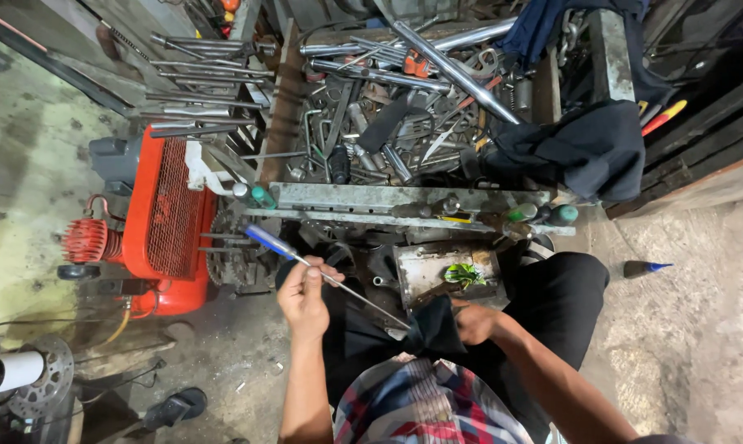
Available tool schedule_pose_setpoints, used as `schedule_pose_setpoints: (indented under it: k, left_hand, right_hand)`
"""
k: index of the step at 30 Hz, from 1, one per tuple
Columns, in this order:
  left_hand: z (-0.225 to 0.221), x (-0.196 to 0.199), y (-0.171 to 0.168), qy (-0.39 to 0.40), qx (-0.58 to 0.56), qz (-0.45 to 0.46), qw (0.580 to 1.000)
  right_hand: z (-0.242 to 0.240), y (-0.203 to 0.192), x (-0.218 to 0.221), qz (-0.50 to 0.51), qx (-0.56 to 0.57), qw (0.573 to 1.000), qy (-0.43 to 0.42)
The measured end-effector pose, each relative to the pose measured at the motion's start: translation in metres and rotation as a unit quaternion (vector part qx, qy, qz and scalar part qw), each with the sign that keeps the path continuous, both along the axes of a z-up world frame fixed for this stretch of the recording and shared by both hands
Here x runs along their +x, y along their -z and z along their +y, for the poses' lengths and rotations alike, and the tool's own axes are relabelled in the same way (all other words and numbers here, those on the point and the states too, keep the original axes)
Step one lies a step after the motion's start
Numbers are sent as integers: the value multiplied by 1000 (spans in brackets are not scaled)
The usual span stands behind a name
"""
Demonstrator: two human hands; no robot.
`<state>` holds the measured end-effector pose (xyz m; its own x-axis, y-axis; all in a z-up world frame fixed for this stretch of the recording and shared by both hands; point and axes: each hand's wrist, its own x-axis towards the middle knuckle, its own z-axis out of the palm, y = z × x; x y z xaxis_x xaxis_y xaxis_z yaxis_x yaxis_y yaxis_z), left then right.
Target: Cleaning a motorcycle engine component using a screwdriver and a rag.
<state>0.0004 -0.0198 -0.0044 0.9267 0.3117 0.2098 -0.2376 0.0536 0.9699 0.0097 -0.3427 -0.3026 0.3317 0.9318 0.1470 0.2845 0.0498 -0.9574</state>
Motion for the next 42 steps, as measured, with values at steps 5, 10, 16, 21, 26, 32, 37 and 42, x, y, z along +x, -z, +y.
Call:
schedule_pose_setpoints:
  k: [5,10,16,21,26,32,37,42]
  left_hand:
    - [-14,3,6,14,-5,23,1000]
    - [-27,7,12,55,-2,28,998]
    - [-12,11,7,45,-40,17,998]
    - [-5,13,-7,-27,7,4,1000]
    - [-18,13,-4,11,-13,6,1000]
    - [-39,7,2,16,-16,35,999]
    - [-58,0,1,30,12,62,998]
    - [-59,-3,-8,47,17,38,998]
  right_hand:
    - [-3,-59,9,-92,42,995,5]
    - [0,-97,-1,-95,30,990,103]
    - [-3,-38,-25,65,65,985,144]
    - [-5,-6,-44,490,124,847,165]
    - [0,-60,-30,-12,98,975,199]
    - [22,-58,-35,683,176,697,132]
    - [26,-134,-27,155,127,959,202]
    - [30,-199,-26,449,187,869,93]
